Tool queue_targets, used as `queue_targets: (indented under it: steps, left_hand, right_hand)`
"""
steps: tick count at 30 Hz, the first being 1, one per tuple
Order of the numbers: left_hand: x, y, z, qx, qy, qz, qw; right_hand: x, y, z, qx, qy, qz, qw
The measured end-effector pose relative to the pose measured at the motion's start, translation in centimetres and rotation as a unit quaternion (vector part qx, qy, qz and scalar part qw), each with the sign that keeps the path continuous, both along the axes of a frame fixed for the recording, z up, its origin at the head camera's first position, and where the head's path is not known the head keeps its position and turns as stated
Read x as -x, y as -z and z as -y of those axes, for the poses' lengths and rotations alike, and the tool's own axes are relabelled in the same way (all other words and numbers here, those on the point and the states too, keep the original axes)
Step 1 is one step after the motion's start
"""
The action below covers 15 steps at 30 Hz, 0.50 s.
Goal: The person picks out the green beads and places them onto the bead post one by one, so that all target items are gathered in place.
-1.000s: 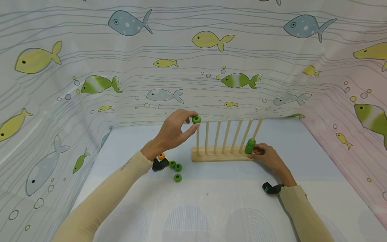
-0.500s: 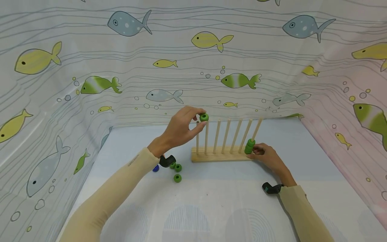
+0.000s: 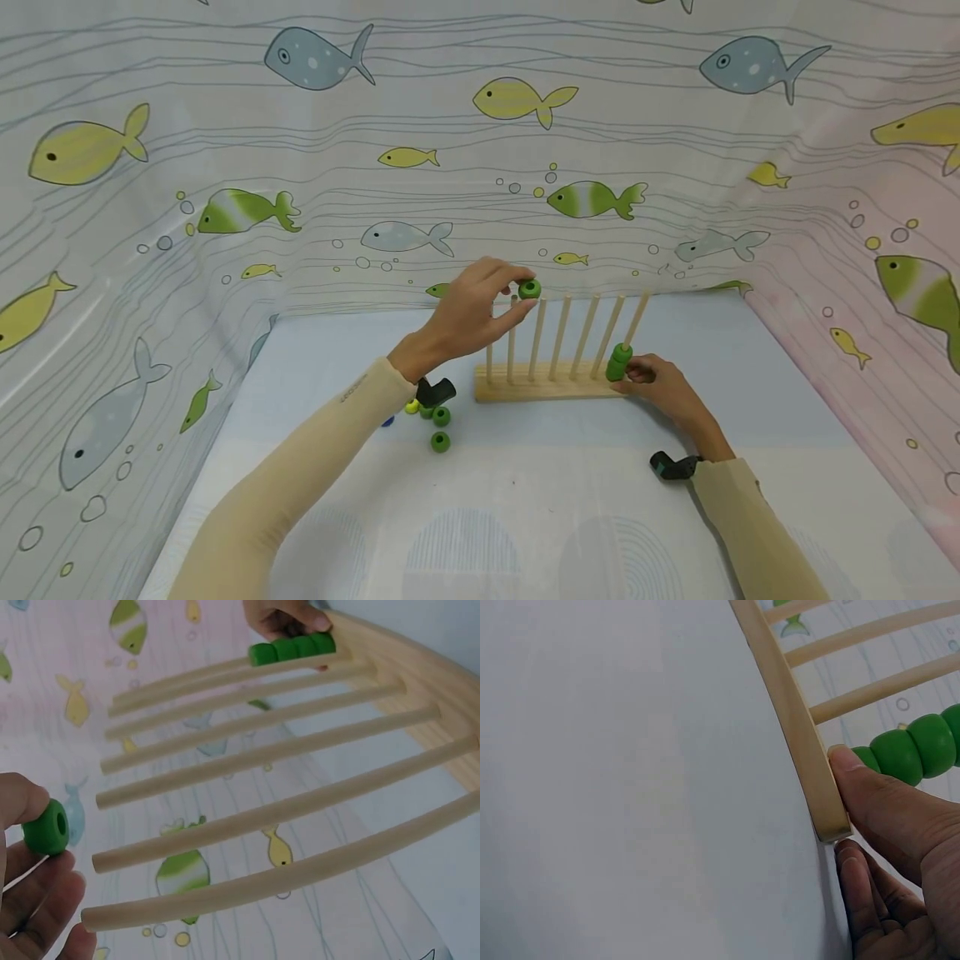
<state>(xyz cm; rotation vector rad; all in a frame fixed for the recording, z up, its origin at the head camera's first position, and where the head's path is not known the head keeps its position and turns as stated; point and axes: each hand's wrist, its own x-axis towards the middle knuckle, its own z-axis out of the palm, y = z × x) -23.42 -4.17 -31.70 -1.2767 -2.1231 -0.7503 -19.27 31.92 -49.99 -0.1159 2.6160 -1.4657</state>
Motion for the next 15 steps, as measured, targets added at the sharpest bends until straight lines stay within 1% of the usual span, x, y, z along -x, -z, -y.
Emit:
queue_targets:
  steps: [9,15]
  left_hand:
    - [0.2,0.1,-1.6,0.006,0.011,-0.011,0.9999]
    - [0.3,0.0,-2.6,0.013,0.008,-0.015,0.9998]
  right_hand:
    - [-0.1,-0.1,0.1,-0.009,0.004,0.004,1.000]
    - [-0.1,-0.3,0.2,-0.010,0.005,0.001,1.000]
